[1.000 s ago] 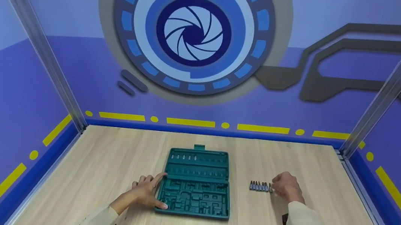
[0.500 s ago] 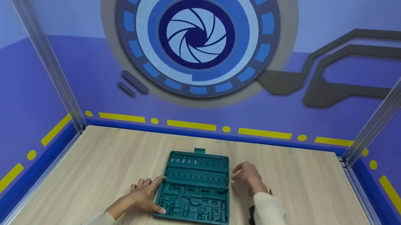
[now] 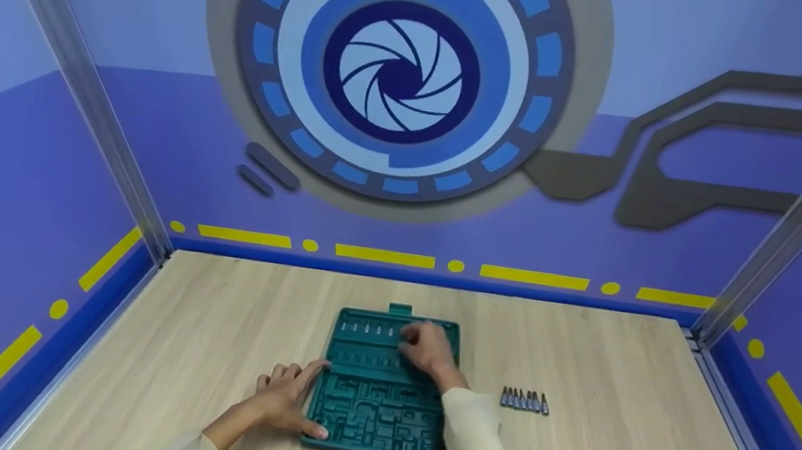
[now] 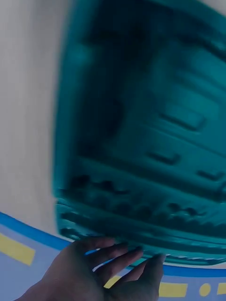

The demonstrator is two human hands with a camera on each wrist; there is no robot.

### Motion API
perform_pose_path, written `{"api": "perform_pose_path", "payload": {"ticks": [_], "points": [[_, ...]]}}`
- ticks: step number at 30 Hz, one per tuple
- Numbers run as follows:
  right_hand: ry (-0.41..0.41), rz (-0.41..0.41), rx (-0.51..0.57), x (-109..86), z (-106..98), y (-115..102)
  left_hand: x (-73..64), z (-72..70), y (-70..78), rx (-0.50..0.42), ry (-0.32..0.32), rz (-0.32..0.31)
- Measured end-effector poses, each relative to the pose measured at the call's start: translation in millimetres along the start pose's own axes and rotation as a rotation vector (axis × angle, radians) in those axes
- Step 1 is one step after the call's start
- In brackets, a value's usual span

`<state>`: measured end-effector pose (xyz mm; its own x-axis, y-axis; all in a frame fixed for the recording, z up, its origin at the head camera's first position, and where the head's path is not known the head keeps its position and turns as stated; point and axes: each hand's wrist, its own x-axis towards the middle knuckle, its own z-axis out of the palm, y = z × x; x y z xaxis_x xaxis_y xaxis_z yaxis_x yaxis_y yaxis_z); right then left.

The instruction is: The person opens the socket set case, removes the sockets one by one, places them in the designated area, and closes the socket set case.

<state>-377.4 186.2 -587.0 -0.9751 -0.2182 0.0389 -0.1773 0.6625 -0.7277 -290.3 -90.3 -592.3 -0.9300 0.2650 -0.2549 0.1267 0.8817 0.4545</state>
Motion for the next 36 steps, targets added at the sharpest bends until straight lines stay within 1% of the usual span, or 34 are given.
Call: {"api": "perform_pose_path", "payload": {"ticks": [3,4,6,8,10,12,14,16,18,21,26,28,32,36], "points": [[0.056,-0.009,-0.012,9.7,17,-8,-0.5,-0.5,-7.9,-0.009,0.008,-0.006],[0.067,-0.02,-0.031,12.6,22,-11,-0.9,-0.5,-10.8,-0.013,0.013,-0.01],[0.074,-0.017,-0.072,16.6,31,-14,-1.4,-0.1,-16.3,-0.021,0.014,-0.02],[0.072,0.01,-0.108,18.9,37,-17,-1.9,0.8,-20.1,-0.028,0.019,-0.02],[0.072,0.056,-0.13,20.6,40,-19,-2.3,1.5,-21.4,-0.029,0.019,-0.009],[0.072,0.117,-0.118,22.6,41,-20,-1.6,2.5,-21.1,-0.03,0.022,0.003],[0.072,0.155,-0.092,24.7,40,-21,-0.5,3.2,-19.5,-0.032,0.026,0.007],[0.07,0.183,-0.044,26.4,39,-21,1.1,4.2,-18.1,-0.035,0.027,0.005],[0.071,0.193,0.002,26.7,39,-20,1.2,4.0,-15.8,-0.04,0.026,-0.005],[0.099,0.188,0.074,24.6,40,-18,-0.4,3.1,-11.7,-0.049,0.017,-0.014],[0.138,0.129,0.134,20.6,45,-14,-2.5,1.9,-7.9,-0.051,0.001,-0.027],[0.144,0.115,0.118,20.8,45,-14,-1.9,-0.4,-6.9,-0.045,0.003,-0.023],[0.17,0.116,0.081,21.3,43,-11,-1.2,-4.6,-2.0,-0.033,-0.008,-0.01],[0.223,0.101,0.068,21.2,42,-3,3.0,1.0,0.1,-0.03,-0.013,-0.002]]}}
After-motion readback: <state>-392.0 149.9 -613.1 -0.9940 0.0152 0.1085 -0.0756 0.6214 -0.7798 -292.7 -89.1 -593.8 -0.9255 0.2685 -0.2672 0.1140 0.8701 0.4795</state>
